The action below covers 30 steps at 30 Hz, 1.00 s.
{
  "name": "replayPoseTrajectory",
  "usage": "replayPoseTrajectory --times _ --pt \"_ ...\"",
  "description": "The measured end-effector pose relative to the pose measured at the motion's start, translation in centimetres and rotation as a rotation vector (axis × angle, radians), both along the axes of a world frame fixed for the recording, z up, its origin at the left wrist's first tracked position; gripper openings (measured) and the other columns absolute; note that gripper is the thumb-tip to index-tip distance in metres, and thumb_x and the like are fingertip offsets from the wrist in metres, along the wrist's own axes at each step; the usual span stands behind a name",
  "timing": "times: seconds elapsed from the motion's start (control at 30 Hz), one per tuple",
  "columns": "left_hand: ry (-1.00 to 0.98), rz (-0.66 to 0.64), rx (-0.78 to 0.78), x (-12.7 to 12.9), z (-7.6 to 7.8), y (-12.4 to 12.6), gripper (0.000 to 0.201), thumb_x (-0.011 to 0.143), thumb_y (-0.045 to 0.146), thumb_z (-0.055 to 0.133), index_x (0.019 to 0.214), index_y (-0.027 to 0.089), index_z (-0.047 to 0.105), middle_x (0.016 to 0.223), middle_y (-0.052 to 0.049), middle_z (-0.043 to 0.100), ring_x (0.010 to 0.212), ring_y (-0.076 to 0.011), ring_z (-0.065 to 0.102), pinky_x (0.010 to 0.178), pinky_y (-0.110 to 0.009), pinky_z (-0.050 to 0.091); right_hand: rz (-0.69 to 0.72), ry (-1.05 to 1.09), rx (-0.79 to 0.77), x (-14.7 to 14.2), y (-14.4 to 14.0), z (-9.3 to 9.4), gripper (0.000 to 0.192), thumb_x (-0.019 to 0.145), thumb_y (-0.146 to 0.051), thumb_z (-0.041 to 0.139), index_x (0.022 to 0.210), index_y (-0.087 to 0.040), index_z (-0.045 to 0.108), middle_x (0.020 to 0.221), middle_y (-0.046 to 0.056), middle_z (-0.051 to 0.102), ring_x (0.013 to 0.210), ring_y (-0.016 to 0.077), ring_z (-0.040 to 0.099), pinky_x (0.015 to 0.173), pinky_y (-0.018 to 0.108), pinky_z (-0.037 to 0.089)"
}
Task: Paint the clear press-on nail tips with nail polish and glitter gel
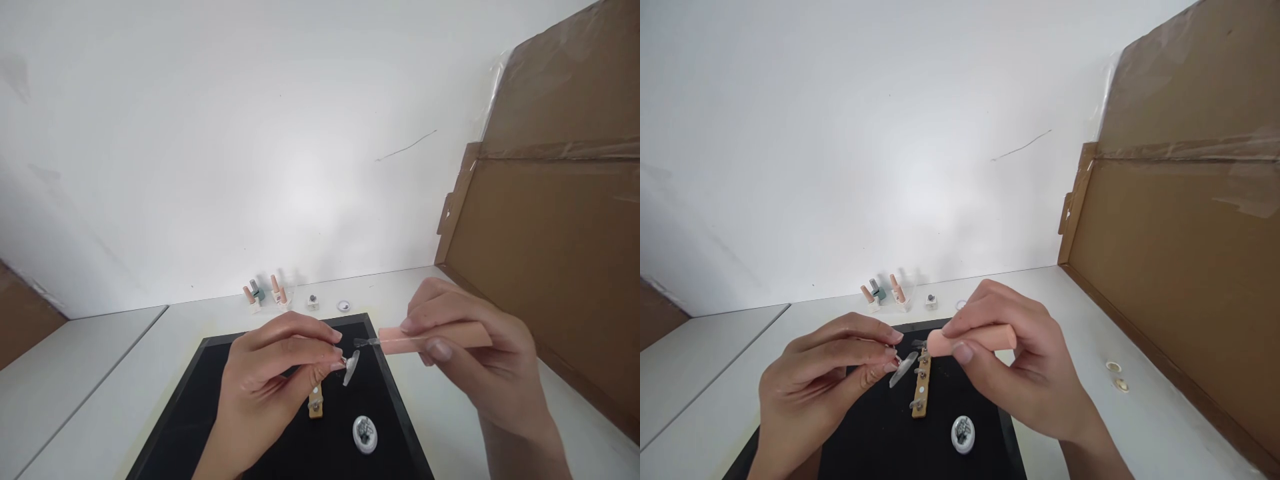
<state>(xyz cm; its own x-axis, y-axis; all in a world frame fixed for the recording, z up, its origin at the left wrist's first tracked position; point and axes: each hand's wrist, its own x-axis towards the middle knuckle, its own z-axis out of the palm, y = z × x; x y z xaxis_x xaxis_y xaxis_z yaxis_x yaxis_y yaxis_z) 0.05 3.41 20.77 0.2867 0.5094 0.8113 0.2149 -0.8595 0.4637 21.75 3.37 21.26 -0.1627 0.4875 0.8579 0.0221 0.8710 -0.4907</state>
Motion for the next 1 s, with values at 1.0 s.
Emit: replayPoseTrajectory --times 1.0 --pt "0.084 0.030 0.169 -0.25 0.03 -0.39 0.034 0.076 -0.010 0.062 0.085 0.021 0.071 0.085 0.000 0.072 0.065 -0.0113 0.069 0.052 -0.018 0.055 0.012 -0.009 0.026 0.30 0.08 0.04 0.007 0.089 -0.022 0.064 0.090 -0.020 0.071 0.067 0.002 0.063 0.055 0.0139 0.054 0.045 0.027 0.046"
